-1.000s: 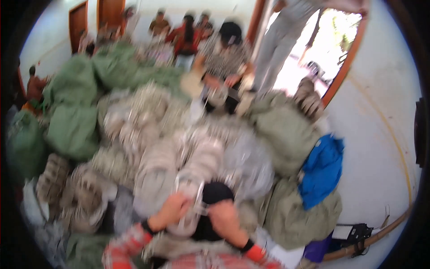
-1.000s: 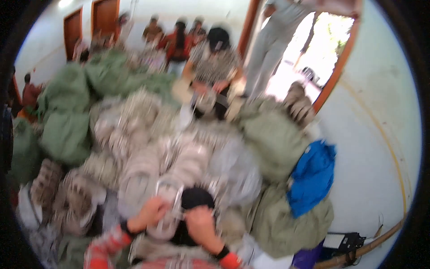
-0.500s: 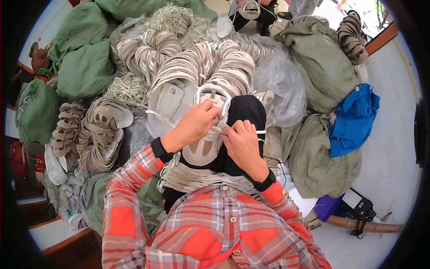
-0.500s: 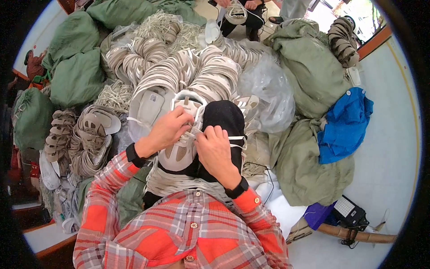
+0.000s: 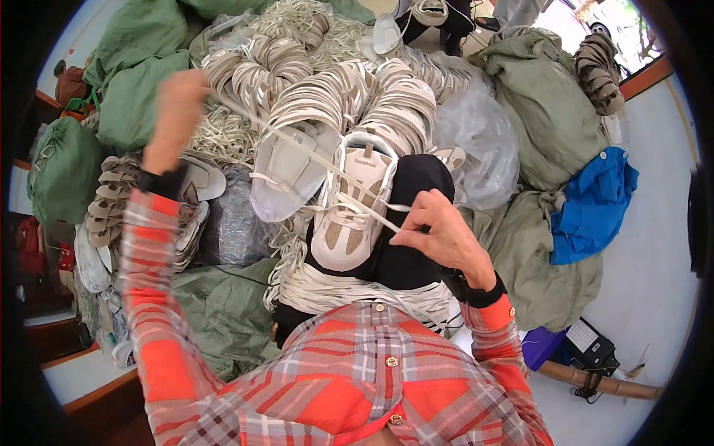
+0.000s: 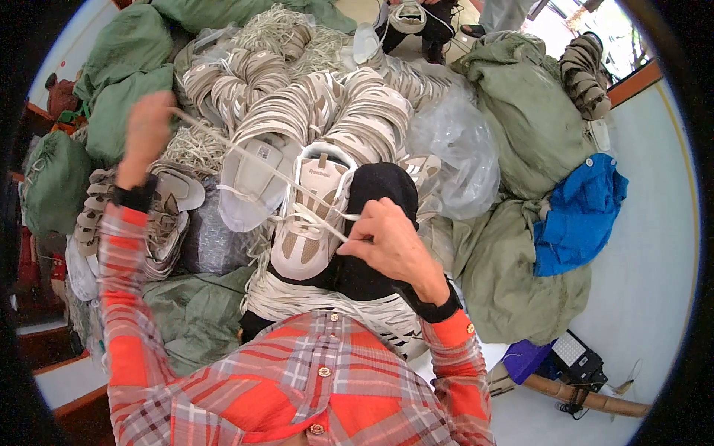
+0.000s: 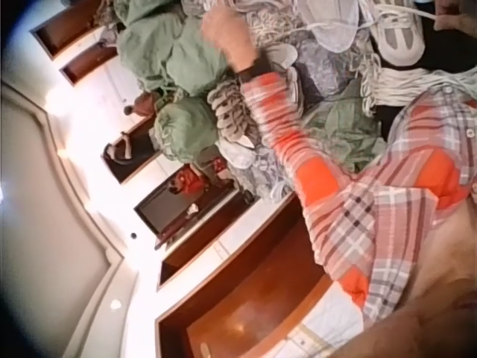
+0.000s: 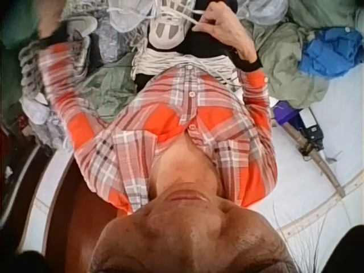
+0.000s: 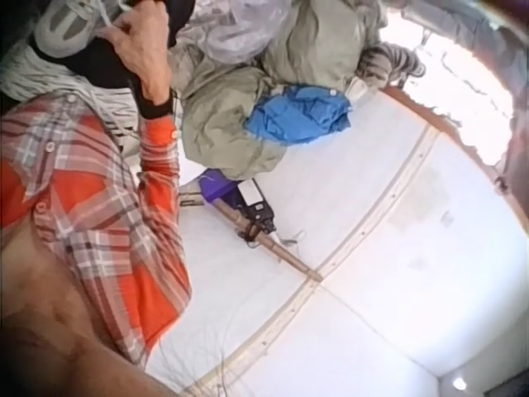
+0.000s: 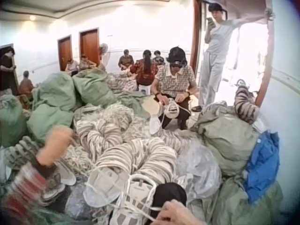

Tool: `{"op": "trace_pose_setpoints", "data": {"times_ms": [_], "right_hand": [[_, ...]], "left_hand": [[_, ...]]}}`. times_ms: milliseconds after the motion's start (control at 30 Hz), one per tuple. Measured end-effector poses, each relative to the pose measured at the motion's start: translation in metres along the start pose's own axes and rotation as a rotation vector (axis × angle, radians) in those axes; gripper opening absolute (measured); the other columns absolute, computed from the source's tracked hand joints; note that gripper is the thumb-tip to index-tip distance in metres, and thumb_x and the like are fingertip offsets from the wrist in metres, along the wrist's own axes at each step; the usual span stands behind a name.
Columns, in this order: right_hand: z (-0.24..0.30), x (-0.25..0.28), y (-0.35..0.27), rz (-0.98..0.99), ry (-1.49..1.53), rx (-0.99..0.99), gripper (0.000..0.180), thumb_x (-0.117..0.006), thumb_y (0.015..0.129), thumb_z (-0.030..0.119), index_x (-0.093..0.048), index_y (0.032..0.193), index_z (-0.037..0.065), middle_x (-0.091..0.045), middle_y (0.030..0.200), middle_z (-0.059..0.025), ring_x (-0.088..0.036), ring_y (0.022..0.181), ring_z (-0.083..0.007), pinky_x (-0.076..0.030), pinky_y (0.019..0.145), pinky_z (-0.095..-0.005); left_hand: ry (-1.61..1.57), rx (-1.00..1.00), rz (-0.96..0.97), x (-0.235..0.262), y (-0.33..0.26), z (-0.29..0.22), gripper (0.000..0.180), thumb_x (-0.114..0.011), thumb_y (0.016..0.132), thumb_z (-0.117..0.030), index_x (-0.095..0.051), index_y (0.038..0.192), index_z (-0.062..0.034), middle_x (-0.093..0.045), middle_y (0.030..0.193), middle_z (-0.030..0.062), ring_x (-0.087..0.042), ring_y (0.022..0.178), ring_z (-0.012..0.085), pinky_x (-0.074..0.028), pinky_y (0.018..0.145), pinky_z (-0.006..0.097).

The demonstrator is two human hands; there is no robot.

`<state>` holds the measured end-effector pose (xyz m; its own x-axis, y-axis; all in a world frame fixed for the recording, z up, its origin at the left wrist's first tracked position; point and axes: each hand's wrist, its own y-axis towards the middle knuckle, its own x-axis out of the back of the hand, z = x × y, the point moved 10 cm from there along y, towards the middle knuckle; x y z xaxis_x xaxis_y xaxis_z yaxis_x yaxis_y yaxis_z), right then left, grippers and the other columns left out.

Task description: Lacing pairs of athletic shoes from large bundles and piles.

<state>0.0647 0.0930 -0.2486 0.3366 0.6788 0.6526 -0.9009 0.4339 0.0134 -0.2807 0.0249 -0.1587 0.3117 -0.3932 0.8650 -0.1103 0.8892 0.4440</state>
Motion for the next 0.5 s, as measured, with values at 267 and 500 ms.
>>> {"op": "trace_pose_setpoints", "data": {"times_ms": [267,500], "right_hand": [[-0.019,-0.008,0.03,-0.165,0.105,-0.025,0.019,-0.067,0.075,0.011,-0.06,0.091,0.003,-0.058,0.075,-0.0106,-0.055,0.071,-0.0261,-0.044,0.064,-0.0353],[-0.042,-0.009,0.031,-0.217,0.133,-0.178,0.009,-0.061,0.08,0.009,-0.061,0.086,0.003,-0.061,0.079,-0.0133,-0.06,0.073,-0.0297,-0.048,0.065,-0.0355]], "left_hand": [[0.747,0.687,-0.015,0.076,-0.1,0.283,0.02,-0.055,0.082,-0.026,-0.057,0.094,-0.0092,-0.063,0.091,0.0133,-0.06,0.089,0.0347,-0.047,0.07,0.048],[-0.741,0.223,0.088,-0.055,-0.048,-0.018,0.019,-0.065,0.076,-0.008,-0.062,0.093,-0.0032,-0.062,0.089,0.0111,-0.058,0.088,0.0265,-0.045,0.08,0.033]]}}
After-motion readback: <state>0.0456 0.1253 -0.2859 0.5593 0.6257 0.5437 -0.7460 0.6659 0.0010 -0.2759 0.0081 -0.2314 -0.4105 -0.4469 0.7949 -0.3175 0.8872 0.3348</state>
